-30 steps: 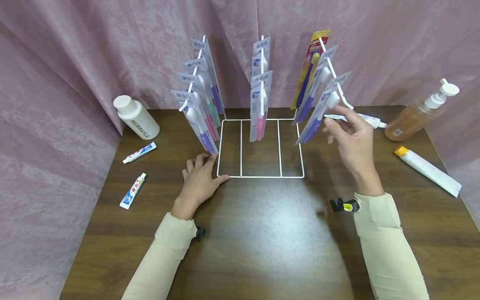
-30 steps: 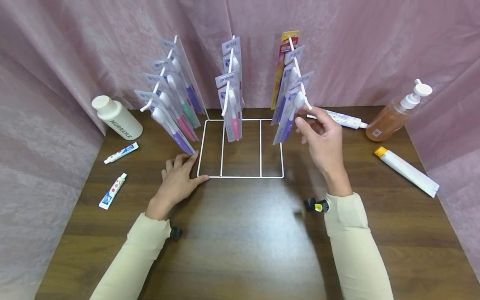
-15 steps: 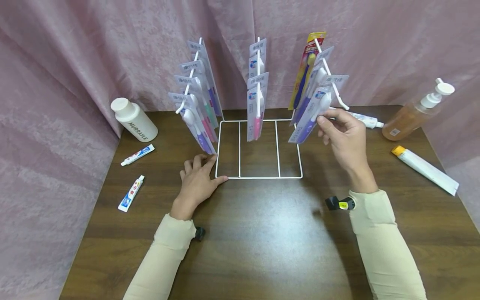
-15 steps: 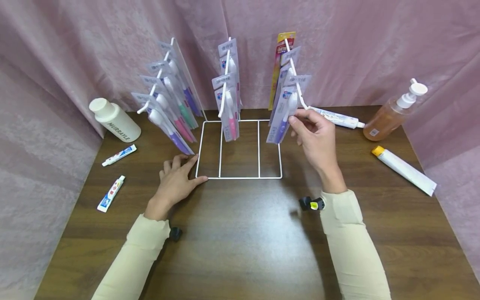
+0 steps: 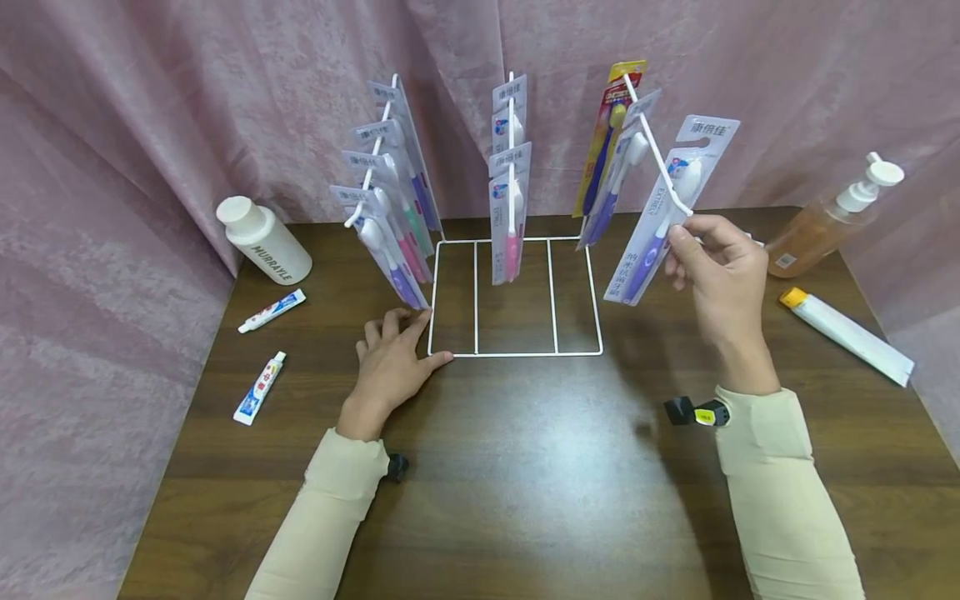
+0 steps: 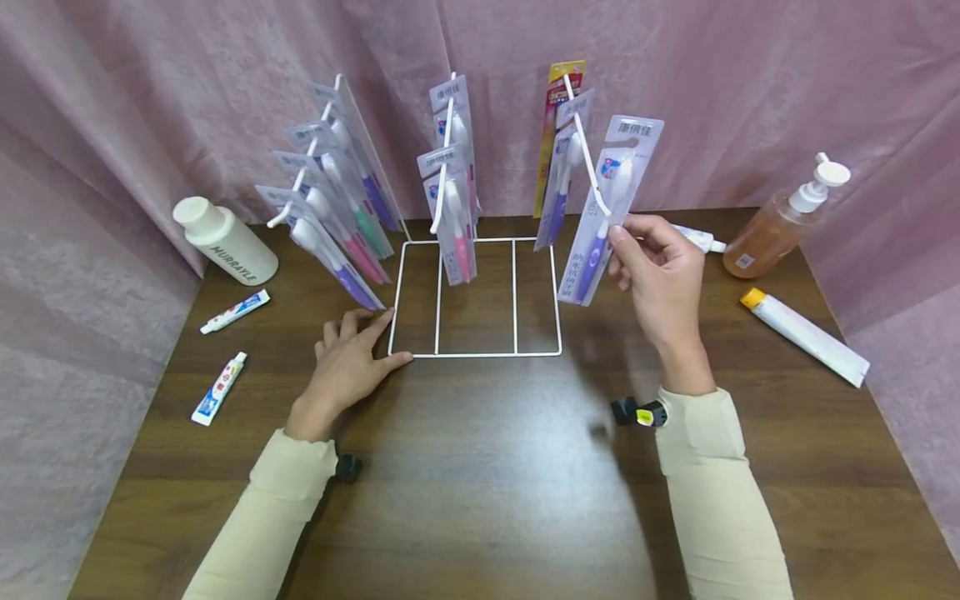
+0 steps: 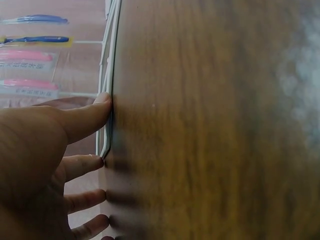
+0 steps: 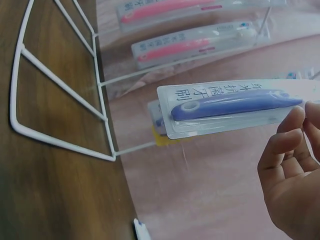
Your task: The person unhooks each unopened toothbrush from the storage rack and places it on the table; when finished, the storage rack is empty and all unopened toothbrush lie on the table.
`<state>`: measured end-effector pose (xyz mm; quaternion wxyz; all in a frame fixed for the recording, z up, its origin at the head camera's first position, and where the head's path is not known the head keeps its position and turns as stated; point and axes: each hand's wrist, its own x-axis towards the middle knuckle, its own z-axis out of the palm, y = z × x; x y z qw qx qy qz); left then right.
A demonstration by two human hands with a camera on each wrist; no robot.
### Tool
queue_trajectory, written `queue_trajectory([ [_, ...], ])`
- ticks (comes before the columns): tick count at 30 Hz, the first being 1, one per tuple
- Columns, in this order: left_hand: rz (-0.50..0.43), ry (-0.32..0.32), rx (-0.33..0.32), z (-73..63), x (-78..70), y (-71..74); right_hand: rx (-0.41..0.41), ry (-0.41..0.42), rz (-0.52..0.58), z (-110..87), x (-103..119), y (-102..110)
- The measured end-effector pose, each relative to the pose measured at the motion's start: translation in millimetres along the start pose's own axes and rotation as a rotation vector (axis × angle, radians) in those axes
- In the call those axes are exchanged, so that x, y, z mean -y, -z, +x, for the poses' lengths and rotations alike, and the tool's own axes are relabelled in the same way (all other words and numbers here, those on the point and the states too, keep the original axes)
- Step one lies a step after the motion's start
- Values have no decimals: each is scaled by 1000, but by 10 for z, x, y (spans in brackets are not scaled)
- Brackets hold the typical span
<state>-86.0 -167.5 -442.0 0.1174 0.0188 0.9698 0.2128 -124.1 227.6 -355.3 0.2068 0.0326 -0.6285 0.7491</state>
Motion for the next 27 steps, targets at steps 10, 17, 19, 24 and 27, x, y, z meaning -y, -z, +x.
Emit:
queue_trajectory([
  [10, 1, 1, 4, -1, 16, 1, -8, -365, -222, 100, -292, 231],
  [17, 7, -3, 6, 8, 4, 0, 126, -499, -577, 133, -588, 317],
  [19, 8, -5, 3, 10, -2, 4, 152, -512, -609, 129, -650, 320],
  [24, 11, -4, -4, 6, -3, 4, 180, -549, -628, 133, -777, 299],
  [27, 14, 1, -1, -10, 6, -4, 207, -586, -664, 135, -837, 271],
])
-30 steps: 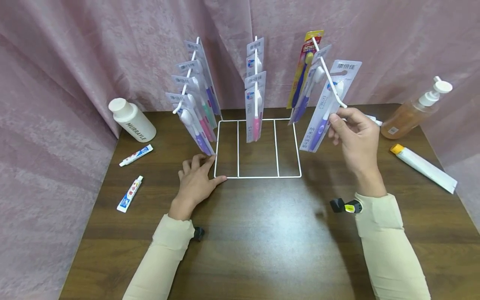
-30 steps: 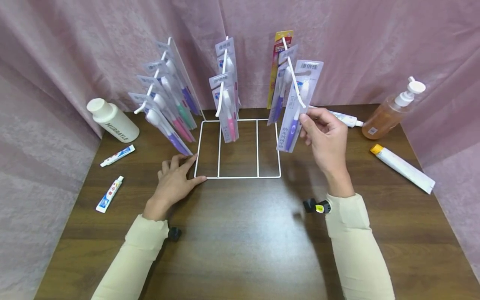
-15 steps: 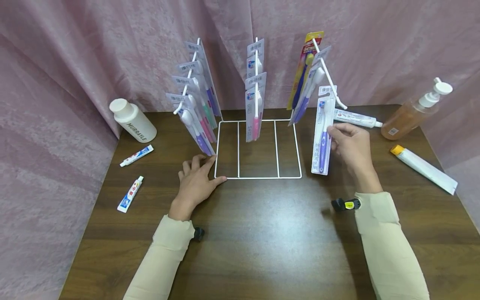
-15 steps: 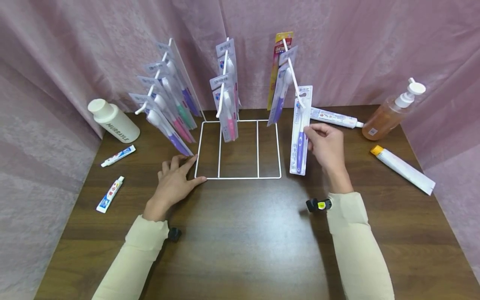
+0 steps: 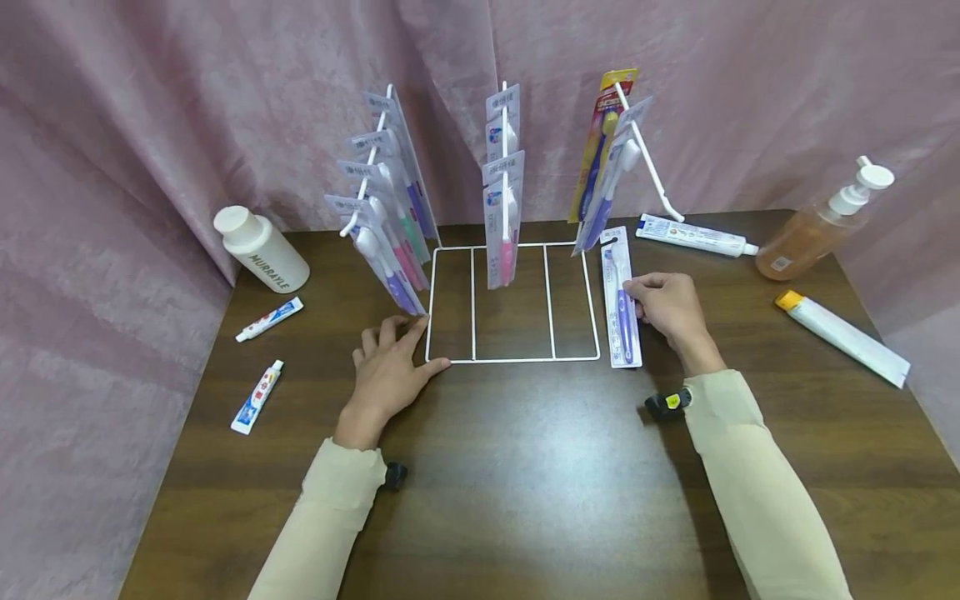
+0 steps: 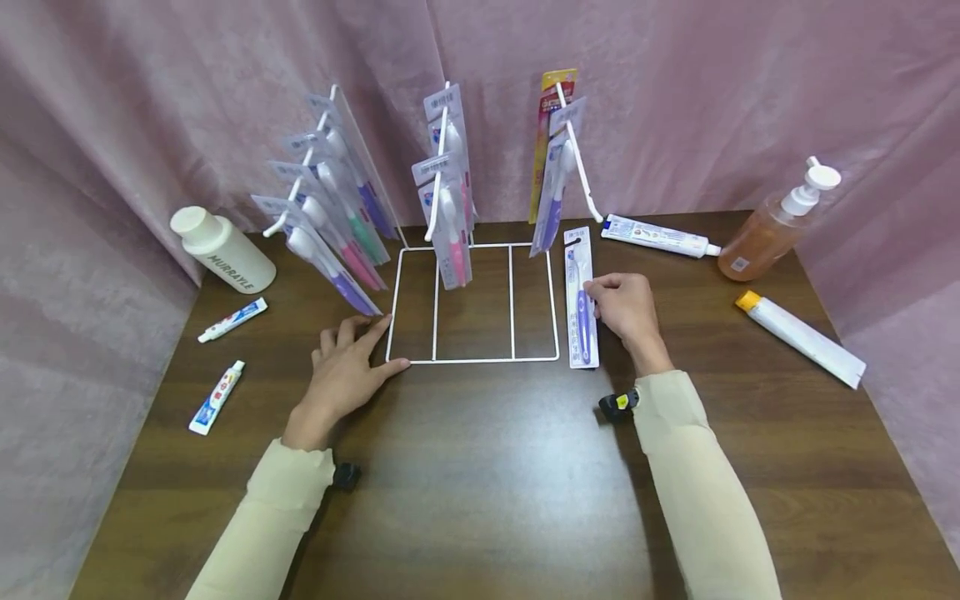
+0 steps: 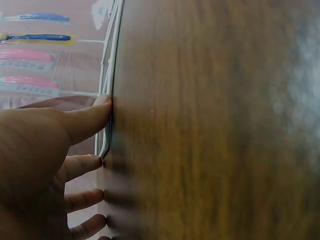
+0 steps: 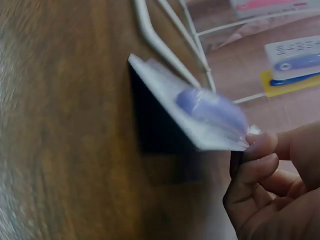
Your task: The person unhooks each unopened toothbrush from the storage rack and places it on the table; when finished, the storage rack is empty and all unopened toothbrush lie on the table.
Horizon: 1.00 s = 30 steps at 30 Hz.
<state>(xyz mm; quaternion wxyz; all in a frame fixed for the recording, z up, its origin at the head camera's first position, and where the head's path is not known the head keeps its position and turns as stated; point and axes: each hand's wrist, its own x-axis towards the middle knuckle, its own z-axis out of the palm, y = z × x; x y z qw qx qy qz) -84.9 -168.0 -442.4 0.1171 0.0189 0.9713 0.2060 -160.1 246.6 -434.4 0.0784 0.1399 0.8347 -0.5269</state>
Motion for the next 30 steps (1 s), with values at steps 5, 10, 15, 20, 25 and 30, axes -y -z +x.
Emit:
queue_trajectory([
  [5, -3, 5, 0, -23, 12, -14, 23, -39, -82, 16, -10, -77],
  [10, -5, 2, -8, -9, 12, -15, 3, -39, -129, 14, 20, -83],
  [15, -1, 0, -8, 5, 17, -13, -51, -49, -165, 32, 4, -82],
  [20, 3, 2, -2, 6, 6, -2, -86, -47, -157, 23, -14, -94],
  [25, 14, 5, 2, 13, 14, -8, -85, -26, -160, 1, -24, -106],
  [30, 10, 5, 4, -1, 22, -21, -92, -31, -162, 38, -98, -115],
])
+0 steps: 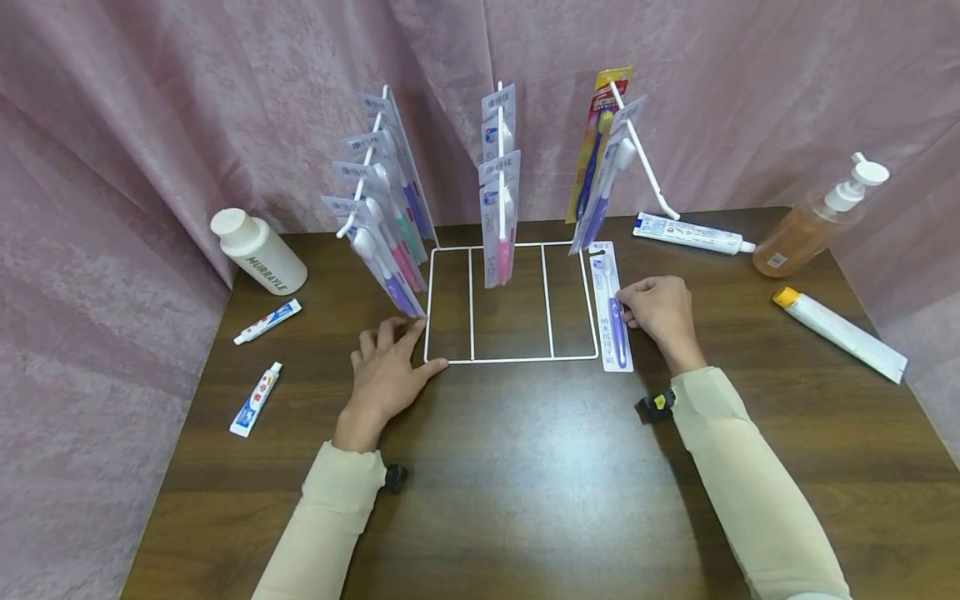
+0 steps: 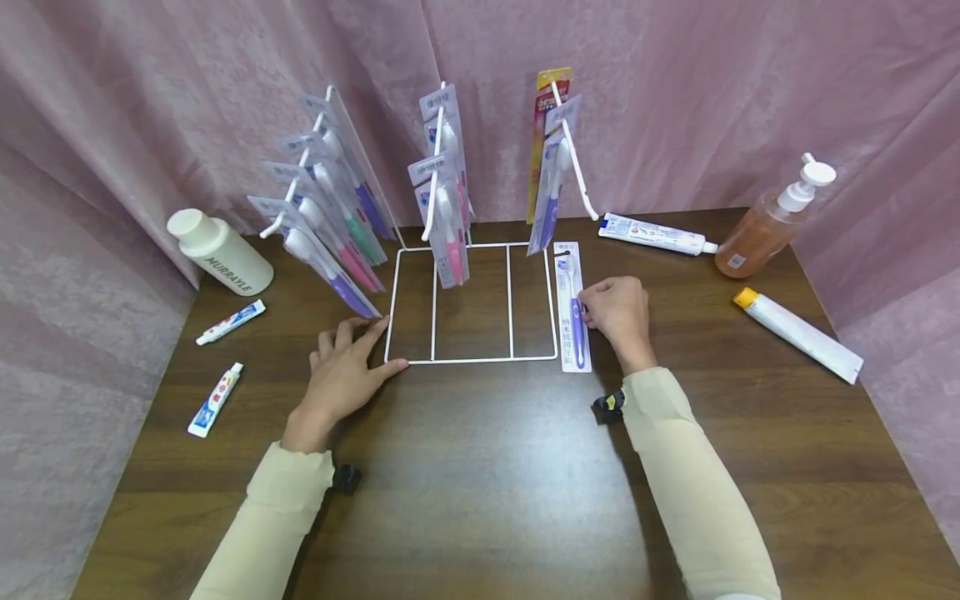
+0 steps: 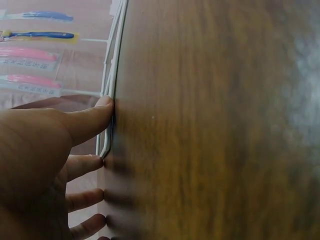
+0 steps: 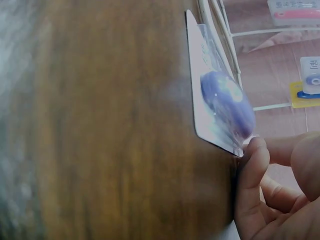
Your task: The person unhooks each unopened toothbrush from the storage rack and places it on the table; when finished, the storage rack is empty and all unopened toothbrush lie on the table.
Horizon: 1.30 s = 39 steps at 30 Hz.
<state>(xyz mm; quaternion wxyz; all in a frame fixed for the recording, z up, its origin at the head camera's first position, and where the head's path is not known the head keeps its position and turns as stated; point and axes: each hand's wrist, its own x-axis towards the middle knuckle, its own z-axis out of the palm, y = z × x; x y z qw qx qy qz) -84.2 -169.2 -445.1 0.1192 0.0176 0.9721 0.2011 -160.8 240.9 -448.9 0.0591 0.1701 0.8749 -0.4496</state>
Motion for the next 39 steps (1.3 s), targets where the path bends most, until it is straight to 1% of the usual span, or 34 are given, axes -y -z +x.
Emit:
queue_trajectory([
  [2, -1, -5, -3, -1, -9, 8, -3, -1, -1, 41, -39, 2],
  [4, 0, -9, -5, -3, -13, 8, 4, 5, 3, 126, -119, -6],
  [6, -2, -9, -8, -9, -14, 6, 5, 9, 1, 122, -123, -7],
  [9, -7, -13, -15, -16, -20, -2, -6, 23, 1, 49, -64, 8],
  [11, -21, -16, -18, -21, -17, -22, -43, 20, 13, -57, 14, 29],
  [12, -22, -19, -18, -22, -17, -29, -66, 29, 38, -71, 32, 38],
  [14, -24, -22, -19, -22, -14, -39, -108, 80, 123, -77, 82, 62],
  [17, -28, -17, -14, -20, -5, -37, -145, 222, 312, -48, 218, 104],
  [19, -24, -13, -7, -20, -1, -27, -129, 323, 455, -24, 356, 133],
  [21, -24, -11, -2, -23, -8, -10, -108, 402, 573, -12, 516, 164],
  [23, -23, -11, -1, -28, -16, 2, -89, 470, 652, -1, 664, 191],
  [25, -27, -11, -2, -33, -23, 12, -69, 518, 709, 2, 793, 209],
  [27, -30, -12, -6, -39, -25, 15, -65, 555, 728, 5, 895, 210],
  [30, -35, -15, -14, -46, -27, 9, -68, 564, 746, 2, 992, 205],
  [34, -30, -17, -18, -45, -27, 7, -78, 559, 766, -2, 1038, 187],
  [39, -21, -16, -10, -39, -15, 6, -82, 579, 767, 8, 1043, 156],
])
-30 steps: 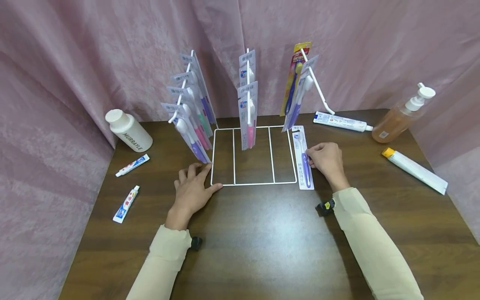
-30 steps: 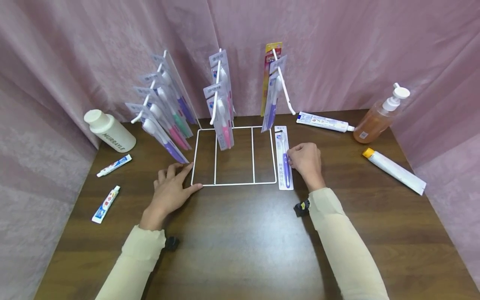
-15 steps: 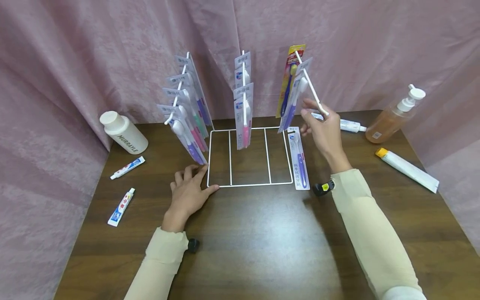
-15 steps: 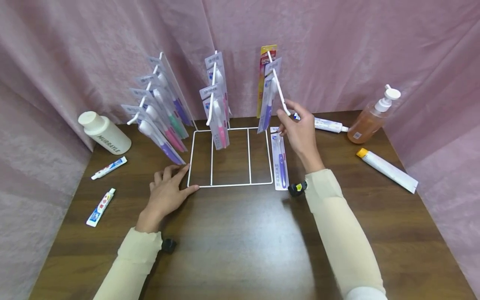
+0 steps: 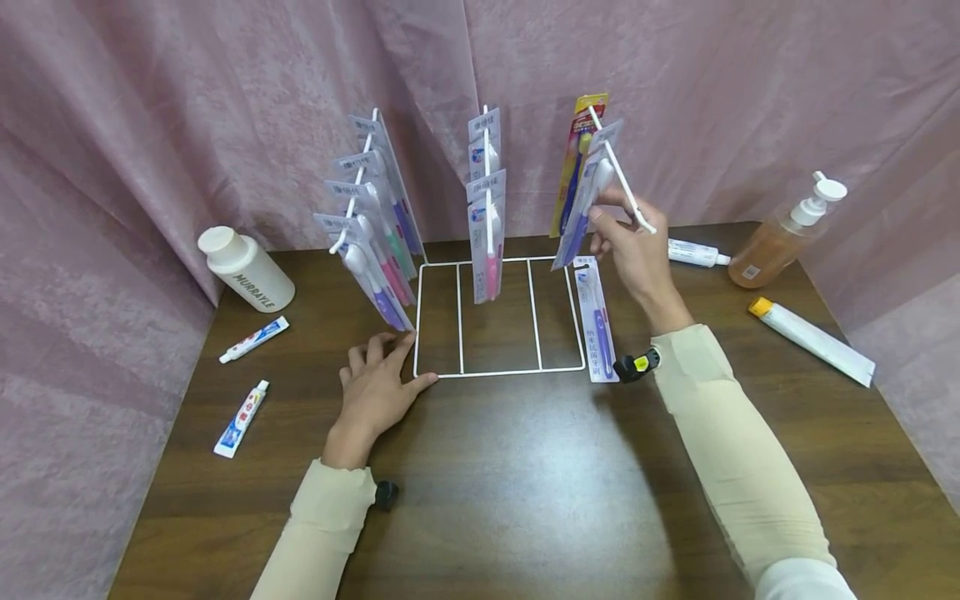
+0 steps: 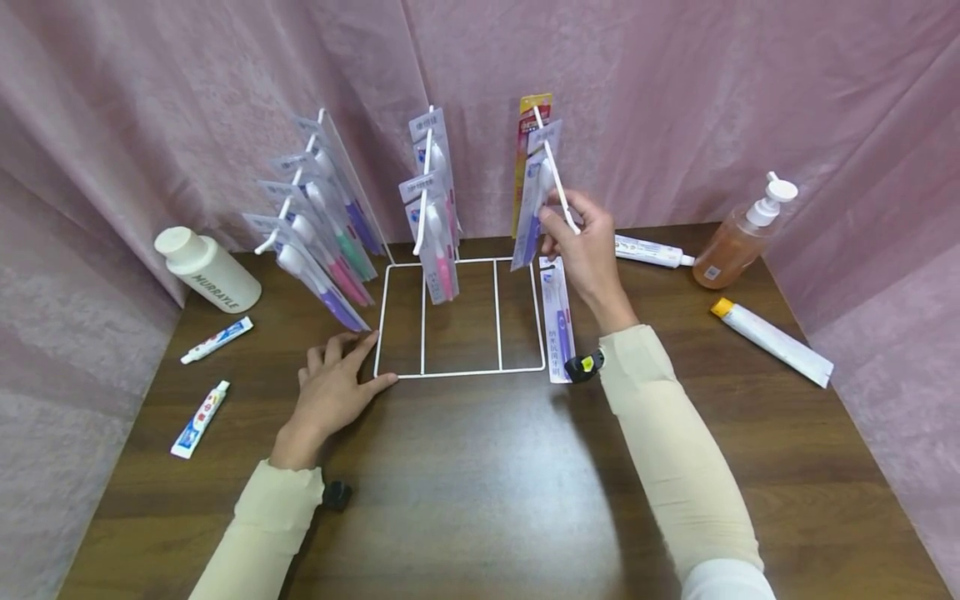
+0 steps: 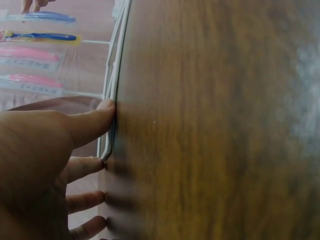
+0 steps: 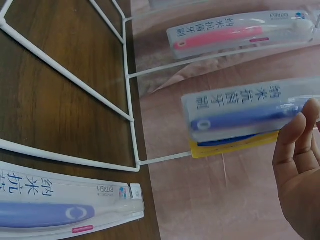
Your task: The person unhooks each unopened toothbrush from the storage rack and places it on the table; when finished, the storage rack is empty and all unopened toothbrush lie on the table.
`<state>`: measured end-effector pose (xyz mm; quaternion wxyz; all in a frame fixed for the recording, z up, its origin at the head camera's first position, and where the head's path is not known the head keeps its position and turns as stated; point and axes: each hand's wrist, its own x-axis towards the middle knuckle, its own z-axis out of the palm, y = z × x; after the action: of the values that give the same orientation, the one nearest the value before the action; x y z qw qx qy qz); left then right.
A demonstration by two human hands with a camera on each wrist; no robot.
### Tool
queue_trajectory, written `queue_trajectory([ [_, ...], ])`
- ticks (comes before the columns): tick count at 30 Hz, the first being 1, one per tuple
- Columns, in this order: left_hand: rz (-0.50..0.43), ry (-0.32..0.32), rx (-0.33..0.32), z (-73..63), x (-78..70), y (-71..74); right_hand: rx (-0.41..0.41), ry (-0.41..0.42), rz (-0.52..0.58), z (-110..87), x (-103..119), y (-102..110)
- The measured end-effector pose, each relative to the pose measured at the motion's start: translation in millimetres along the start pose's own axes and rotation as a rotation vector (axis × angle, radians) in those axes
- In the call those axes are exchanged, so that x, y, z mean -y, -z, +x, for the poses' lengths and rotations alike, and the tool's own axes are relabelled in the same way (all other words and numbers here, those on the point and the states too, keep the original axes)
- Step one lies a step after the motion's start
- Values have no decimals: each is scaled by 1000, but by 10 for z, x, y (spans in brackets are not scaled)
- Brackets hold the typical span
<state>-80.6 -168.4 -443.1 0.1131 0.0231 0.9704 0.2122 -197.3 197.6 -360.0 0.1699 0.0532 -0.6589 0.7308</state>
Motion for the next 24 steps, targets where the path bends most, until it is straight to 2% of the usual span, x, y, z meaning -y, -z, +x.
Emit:
queue_trajectory([
  [9, -4, -1, -3, -9, -2, -5, 14, 13, 4, -26, -1, -14],
  [24, -16, -1, -12, 2, 9, -28, -52, 69, 0, -47, 34, 95],
])
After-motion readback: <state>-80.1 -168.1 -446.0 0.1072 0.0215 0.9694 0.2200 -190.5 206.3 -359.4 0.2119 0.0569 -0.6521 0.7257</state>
